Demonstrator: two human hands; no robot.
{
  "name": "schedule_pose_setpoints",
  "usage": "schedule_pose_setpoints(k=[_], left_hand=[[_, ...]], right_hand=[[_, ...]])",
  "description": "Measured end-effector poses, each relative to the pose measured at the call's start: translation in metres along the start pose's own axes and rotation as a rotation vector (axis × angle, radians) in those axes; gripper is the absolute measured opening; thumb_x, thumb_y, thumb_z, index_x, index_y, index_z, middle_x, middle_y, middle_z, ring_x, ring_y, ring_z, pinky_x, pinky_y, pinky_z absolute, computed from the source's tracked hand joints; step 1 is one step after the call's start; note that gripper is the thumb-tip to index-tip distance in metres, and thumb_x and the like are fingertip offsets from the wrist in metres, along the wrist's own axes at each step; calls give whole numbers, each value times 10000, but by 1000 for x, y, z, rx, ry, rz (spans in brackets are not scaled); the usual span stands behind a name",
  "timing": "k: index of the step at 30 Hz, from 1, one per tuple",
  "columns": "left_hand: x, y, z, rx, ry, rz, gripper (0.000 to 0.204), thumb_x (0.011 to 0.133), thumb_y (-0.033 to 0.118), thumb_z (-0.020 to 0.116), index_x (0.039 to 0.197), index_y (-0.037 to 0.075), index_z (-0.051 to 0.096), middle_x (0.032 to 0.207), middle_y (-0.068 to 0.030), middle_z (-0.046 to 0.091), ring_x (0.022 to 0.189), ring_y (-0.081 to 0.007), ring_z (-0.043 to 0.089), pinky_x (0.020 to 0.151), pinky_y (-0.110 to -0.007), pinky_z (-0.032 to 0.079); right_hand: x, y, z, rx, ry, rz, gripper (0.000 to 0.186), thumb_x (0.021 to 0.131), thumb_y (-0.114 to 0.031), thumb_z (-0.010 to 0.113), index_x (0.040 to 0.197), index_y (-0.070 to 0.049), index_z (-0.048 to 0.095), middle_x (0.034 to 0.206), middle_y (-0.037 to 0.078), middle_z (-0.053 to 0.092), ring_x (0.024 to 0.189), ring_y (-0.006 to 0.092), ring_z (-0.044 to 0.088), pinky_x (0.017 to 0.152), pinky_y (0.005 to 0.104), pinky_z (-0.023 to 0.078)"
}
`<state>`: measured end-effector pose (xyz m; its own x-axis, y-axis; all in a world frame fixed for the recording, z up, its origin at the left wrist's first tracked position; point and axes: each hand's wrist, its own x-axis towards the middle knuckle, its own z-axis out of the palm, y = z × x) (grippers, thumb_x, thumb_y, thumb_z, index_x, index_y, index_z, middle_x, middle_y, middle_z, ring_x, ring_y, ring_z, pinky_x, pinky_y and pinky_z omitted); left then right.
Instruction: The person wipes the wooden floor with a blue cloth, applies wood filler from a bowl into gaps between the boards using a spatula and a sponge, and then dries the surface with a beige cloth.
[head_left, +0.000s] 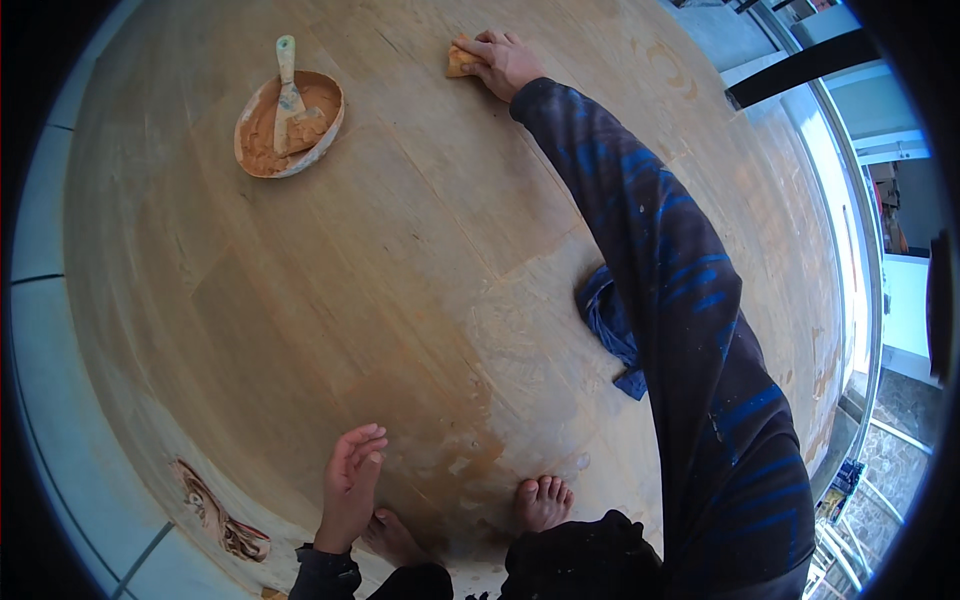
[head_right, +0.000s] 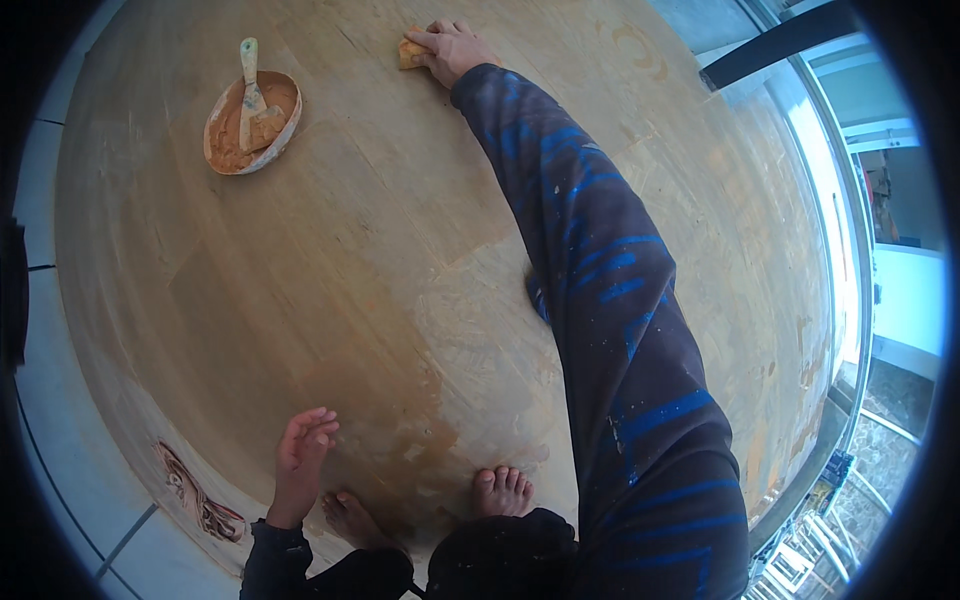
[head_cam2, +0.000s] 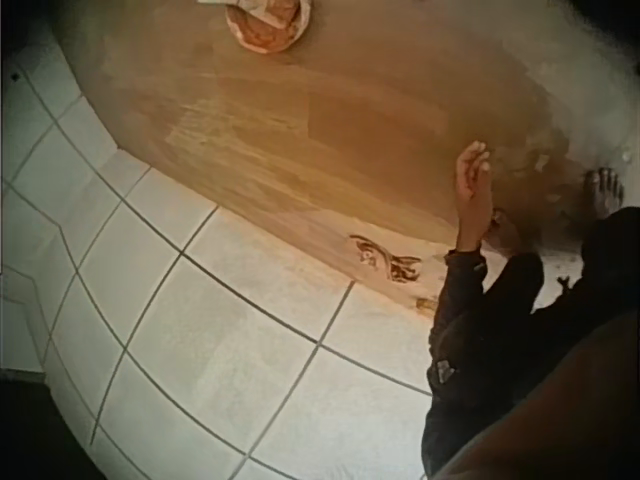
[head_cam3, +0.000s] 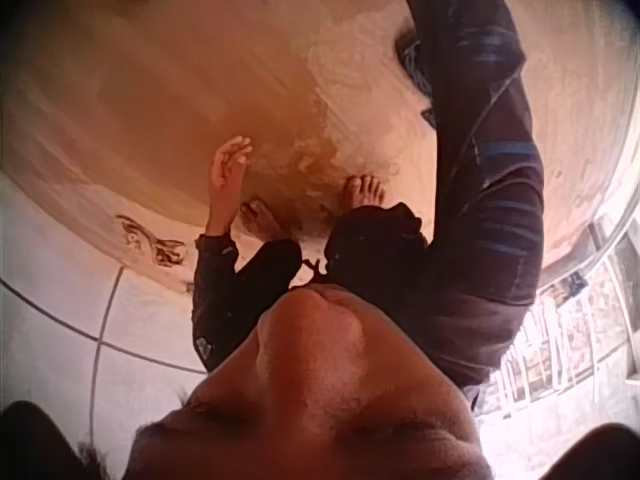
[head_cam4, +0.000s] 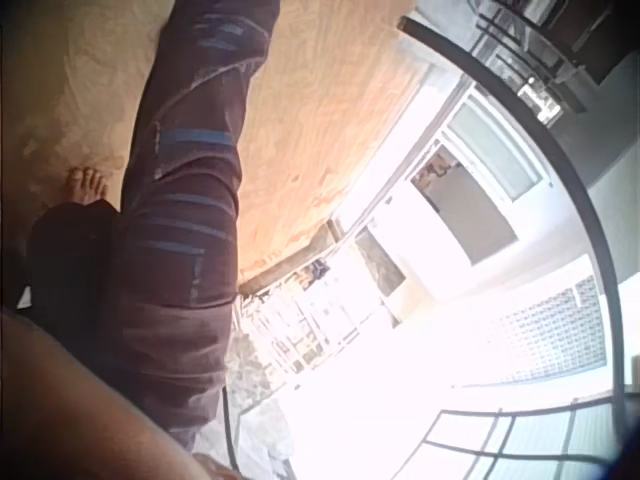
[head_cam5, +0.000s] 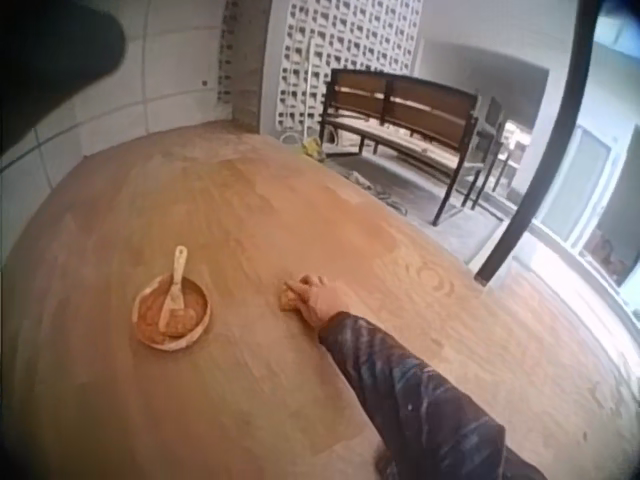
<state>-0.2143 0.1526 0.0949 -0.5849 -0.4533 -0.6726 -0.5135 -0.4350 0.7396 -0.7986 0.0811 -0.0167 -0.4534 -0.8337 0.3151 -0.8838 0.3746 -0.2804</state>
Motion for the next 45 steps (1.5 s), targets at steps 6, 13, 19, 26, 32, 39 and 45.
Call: schedule_pose_setpoints(k=[6, 13, 19, 26, 32, 39, 45], left_hand=[[14, -10, 22, -44, -73, -18, 318, 1062, 42, 565, 1373, -20, 543, 1292, -124, 644, 1233, -186, 611, 1112, -327, 458], [30, -6, 41, -85, -96, 60, 305, 1083, 155, 575, 1367, 45, 565, 1249, -64, 658, 1168, -136, 616, 997, -289, 470], [32, -5, 47, -95, -109, 99, 268, 1074, 92, 561, 1329, 11, 571, 1208, -79, 665, 1159, -144, 623, 1030, -294, 471], [21, -8, 61, 3, -159, 152, 250, 1075, 128, 566, 1312, 53, 590, 1180, -40, 687, 1132, -116, 630, 948, -279, 477], [6, -4, 62, 93, -175, 166, 241, 1071, 56, 554, 1301, -9, 583, 1178, -91, 677, 1132, -144, 642, 1060, -299, 491], [-15, -12, 39, 97, -108, 182, 241, 1074, 62, 553, 1302, -11, 584, 1174, -90, 679, 1133, -145, 644, 1053, -297, 494], [-28, -23, 24, 133, -94, 109, 245, 1076, 71, 559, 1308, -3, 585, 1177, -81, 683, 1131, -149, 648, 1038, -295, 498]], right_hand=[[-27, 29, 5, 84, -53, -253, 279, 1008, -141, 634, 1269, -173, 728, 1269, 49, 685, 1203, 317, 640, 1021, 449, 525], [-122, 5, -44, 212, -133, -214, 322, 906, -11, 669, 1211, -102, 720, 1230, 101, 700, 1168, 346, 654, 986, 453, 546], [-215, -4, -83, 328, -242, -109, 286, 927, -10, 638, 1207, -58, 664, 1178, 150, 689, 1159, 384, 635, 978, 454, 519], [-332, -22, -130, 462, -269, 22, 196, 940, -23, 632, 1134, -45, 632, 1103, 171, 657, 1101, 404, 614, 940, 463, 501], [-462, -45, -176, 466, -287, 174, 177, 951, -31, 640, 1128, -45, 629, 1096, 170, 649, 1087, 396, 610, 941, 463, 500], [-626, -93, -249, 532, -505, 382, 148, 985, -12, 621, 1116, -46, 681, 1109, 147, 688, 1078, 357, 672, 928, 427, 540], [-544, -85, -239, 1274, -121, 1095, 462, 1103, -79, 540, 1525, -149, 367, 1243, 118, 708, 1099, 178, 677, 943, 340, 562]])
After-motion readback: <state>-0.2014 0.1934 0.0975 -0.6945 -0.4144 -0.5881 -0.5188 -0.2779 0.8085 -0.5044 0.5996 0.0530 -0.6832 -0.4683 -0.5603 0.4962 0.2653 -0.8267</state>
